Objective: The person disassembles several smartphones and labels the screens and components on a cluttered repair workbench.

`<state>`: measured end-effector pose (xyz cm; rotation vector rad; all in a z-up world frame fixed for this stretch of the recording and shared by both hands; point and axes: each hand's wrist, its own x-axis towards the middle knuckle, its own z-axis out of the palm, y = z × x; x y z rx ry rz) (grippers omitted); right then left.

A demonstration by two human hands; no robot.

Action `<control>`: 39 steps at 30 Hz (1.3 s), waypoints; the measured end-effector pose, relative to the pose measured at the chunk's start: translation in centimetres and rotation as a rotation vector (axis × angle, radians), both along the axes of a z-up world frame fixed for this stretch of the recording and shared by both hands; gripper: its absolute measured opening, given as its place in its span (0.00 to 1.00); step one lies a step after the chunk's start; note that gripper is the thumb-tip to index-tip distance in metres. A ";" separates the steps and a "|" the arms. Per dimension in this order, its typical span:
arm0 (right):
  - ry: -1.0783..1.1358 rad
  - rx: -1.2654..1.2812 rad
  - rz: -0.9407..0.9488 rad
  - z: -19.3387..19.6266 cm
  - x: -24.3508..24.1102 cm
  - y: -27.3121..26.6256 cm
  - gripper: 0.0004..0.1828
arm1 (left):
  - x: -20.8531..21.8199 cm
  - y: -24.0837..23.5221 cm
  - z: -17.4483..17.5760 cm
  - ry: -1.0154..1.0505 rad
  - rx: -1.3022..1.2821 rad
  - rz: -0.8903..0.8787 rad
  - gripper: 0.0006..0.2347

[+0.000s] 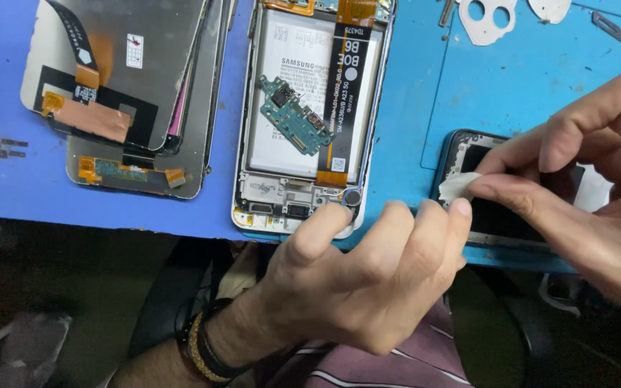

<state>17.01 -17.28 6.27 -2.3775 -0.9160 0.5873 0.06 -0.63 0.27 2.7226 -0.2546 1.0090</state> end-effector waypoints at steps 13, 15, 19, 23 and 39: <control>-0.062 0.015 0.051 0.6 -0.8 0.2 0.23 | 0.3 -0.1 -0.3 0.024 -0.010 0.017 0.08; -0.063 -0.042 0.040 0.5 -0.6 0.2 0.18 | 0.3 0.1 -0.3 0.020 0.005 0.006 0.07; -0.118 -0.278 0.033 1.0 -0.9 1.1 0.08 | 0.3 0.3 -0.2 0.015 0.051 0.000 0.08; -0.279 -0.325 0.058 0.6 -1.4 0.0 0.12 | 0.3 0.4 0.0 0.013 0.073 0.017 0.10; -0.548 -0.048 0.513 -0.2 0.2 -2.1 0.22 | 0.1 0.5 -0.3 -0.008 0.060 0.004 0.08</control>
